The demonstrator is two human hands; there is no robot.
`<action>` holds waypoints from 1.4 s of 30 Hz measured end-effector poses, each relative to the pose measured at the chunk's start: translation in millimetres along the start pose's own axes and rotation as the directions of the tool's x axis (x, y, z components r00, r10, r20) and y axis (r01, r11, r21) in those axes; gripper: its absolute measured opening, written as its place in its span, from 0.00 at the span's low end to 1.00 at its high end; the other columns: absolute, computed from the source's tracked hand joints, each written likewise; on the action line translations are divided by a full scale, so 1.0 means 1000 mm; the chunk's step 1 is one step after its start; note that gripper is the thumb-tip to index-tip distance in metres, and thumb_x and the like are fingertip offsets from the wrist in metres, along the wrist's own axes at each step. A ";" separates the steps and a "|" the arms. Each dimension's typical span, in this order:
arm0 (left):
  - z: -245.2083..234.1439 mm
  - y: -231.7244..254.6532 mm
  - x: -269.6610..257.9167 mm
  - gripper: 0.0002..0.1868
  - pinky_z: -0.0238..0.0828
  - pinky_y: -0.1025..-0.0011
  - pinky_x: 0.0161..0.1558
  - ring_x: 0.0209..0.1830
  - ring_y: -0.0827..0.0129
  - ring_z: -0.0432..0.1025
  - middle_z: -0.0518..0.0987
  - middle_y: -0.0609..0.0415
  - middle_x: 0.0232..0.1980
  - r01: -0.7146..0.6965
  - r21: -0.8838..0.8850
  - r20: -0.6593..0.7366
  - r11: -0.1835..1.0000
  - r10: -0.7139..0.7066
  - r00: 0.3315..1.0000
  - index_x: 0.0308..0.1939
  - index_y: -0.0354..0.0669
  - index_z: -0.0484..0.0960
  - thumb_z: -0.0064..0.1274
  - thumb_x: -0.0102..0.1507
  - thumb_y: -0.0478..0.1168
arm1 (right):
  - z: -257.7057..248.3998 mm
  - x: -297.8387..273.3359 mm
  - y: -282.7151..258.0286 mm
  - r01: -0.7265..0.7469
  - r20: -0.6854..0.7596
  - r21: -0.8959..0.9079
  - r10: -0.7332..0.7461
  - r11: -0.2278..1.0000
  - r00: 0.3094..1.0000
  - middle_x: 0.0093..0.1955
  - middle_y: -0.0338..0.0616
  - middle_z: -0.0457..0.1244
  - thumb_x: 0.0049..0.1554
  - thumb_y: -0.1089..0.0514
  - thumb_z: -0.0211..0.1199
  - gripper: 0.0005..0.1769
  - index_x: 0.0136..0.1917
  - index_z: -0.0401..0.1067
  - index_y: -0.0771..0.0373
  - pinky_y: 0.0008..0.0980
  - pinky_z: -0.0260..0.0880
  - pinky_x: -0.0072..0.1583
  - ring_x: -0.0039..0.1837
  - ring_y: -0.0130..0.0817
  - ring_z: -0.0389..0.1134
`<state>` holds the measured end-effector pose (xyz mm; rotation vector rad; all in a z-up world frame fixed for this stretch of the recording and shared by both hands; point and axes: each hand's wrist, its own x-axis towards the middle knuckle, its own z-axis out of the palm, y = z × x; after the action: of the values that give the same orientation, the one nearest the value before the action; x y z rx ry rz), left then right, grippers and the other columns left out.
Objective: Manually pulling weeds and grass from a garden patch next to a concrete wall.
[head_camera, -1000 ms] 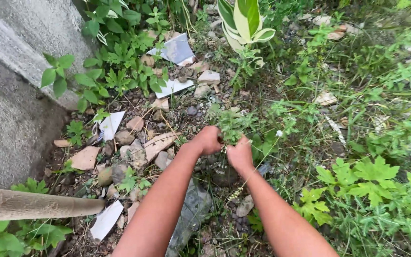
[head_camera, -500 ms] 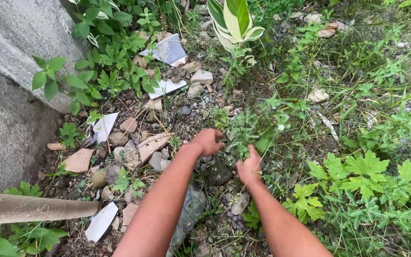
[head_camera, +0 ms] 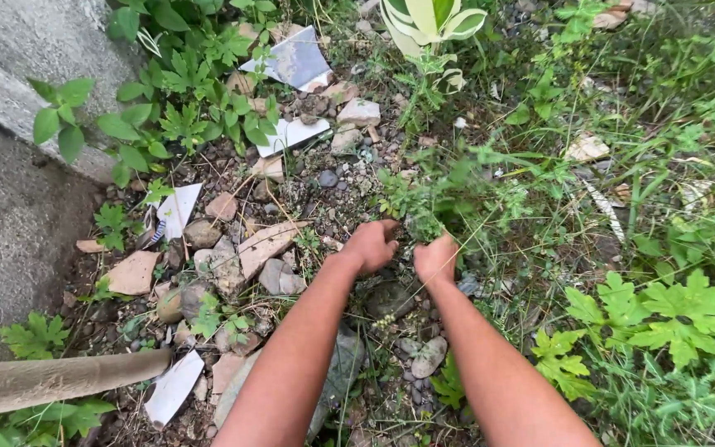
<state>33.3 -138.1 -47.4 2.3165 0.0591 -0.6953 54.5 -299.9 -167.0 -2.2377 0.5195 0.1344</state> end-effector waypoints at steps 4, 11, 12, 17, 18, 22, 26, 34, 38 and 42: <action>0.001 0.001 0.004 0.30 0.68 0.48 0.68 0.68 0.50 0.71 0.82 0.48 0.60 0.028 -0.052 -0.032 0.998 -0.030 0.999 0.73 0.55 0.71 0.51 0.66 0.49 | 0.008 0.003 -0.004 0.141 0.058 -0.120 -0.135 0.983 0.989 0.63 0.65 0.64 0.51 0.63 0.64 0.26 0.62 0.71 0.73 0.54 0.63 0.70 0.70 0.59 0.62; 0.031 -0.028 0.055 0.34 0.59 0.45 0.74 0.76 0.46 0.60 0.71 0.44 0.73 0.050 -0.137 -0.010 0.989 -0.051 0.999 0.78 0.49 0.62 0.48 0.68 0.47 | 0.011 0.006 -0.018 0.209 0.087 0.010 -0.209 0.978 0.974 0.62 0.55 0.59 0.49 0.76 0.66 0.30 0.66 0.71 0.69 0.47 0.67 0.68 0.68 0.53 0.64; 0.032 -0.028 0.057 0.34 0.59 0.45 0.74 0.76 0.46 0.60 0.71 0.44 0.73 0.054 -0.139 -0.007 0.989 -0.055 0.998 0.78 0.49 0.62 0.48 0.68 0.47 | 0.014 0.008 -0.012 0.206 0.091 0.007 -0.206 0.978 0.974 0.62 0.55 0.59 0.49 0.76 0.66 0.30 0.66 0.71 0.69 0.47 0.67 0.68 0.68 0.53 0.64; 0.038 -0.038 0.075 0.29 0.63 0.42 0.71 0.73 0.39 0.63 0.73 0.37 0.69 -0.003 -0.176 -0.018 0.984 0.000 1.000 0.76 0.42 0.66 0.44 0.69 0.42 | 0.014 0.003 0.005 0.501 -0.041 0.052 -0.500 0.864 0.865 0.55 0.56 0.65 0.43 0.78 0.62 0.24 0.54 0.76 0.66 0.49 0.70 0.63 0.61 0.60 0.68; 0.038 -0.038 0.073 0.29 0.63 0.42 0.71 0.73 0.39 0.63 0.73 0.37 0.69 -0.004 -0.175 -0.019 0.985 0.000 1.000 0.76 0.42 0.66 0.44 0.69 0.42 | 0.009 -0.002 0.004 0.502 -0.042 0.052 -0.501 0.863 0.865 0.55 0.56 0.65 0.43 0.78 0.62 0.24 0.54 0.76 0.66 0.49 0.70 0.63 0.61 0.60 0.68; 0.041 -0.036 0.065 0.23 0.69 0.41 0.65 0.66 0.37 0.70 0.79 0.36 0.62 -0.011 -0.112 -0.002 0.994 0.011 1.000 0.66 0.42 0.75 0.48 0.67 0.44 | -0.020 -0.034 -0.014 0.416 0.022 0.018 -0.416 0.909 0.909 0.52 0.53 0.70 0.43 0.76 0.65 0.25 0.55 0.76 0.63 0.48 0.71 0.63 0.61 0.55 0.70; 0.029 -0.023 0.037 0.23 0.71 0.44 0.63 0.65 0.42 0.73 0.80 0.39 0.61 0.008 -0.019 0.008 1.000 -0.007 1.000 0.64 0.45 0.78 0.51 0.66 0.46 | -0.034 -0.056 -0.025 0.284 0.120 -0.142 -0.268 0.948 0.956 0.51 0.46 0.73 0.45 0.70 0.68 0.24 0.54 0.79 0.52 0.46 0.74 0.62 0.59 0.47 0.73; -0.018 0.026 -0.020 0.18 0.70 0.47 0.59 0.57 0.48 0.76 0.84 0.41 0.49 -0.181 -0.205 -0.175 0.962 0.146 0.974 0.51 0.43 0.85 0.50 0.59 0.41 | -0.037 -0.067 -0.078 0.415 -0.092 0.092 -0.407 0.905 0.909 0.46 0.51 0.72 0.50 0.59 0.70 0.12 0.49 0.79 0.56 0.49 0.71 0.60 0.57 0.50 0.73; -0.067 0.066 -0.060 0.23 0.62 0.47 0.70 0.63 0.44 0.72 0.82 0.31 0.56 -0.564 -0.413 -0.463 0.714 0.369 0.806 0.55 0.32 0.84 0.43 0.59 0.29 | -0.081 -0.097 -0.161 0.528 -0.249 0.297 -0.470 0.795 0.847 0.44 0.54 0.72 0.49 0.66 0.65 0.13 0.49 0.78 0.62 0.49 0.71 0.58 0.55 0.48 0.73; -0.111 0.109 -0.083 0.16 0.74 0.51 0.61 0.58 0.55 0.76 0.83 0.37 0.55 -0.647 -0.470 -0.580 0.601 0.342 0.740 0.59 0.42 0.83 0.46 0.71 0.41 | -0.133 -0.105 -0.238 0.702 -0.344 0.375 -0.612 0.606 0.712 0.43 0.57 0.71 0.49 0.70 0.59 0.14 0.49 0.78 0.66 0.50 0.71 0.55 0.52 0.45 0.73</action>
<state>39.3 -136.0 128.5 1.6148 -0.1456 0.1651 46.7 -226.6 115.1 -1.7987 -0.2170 -0.5467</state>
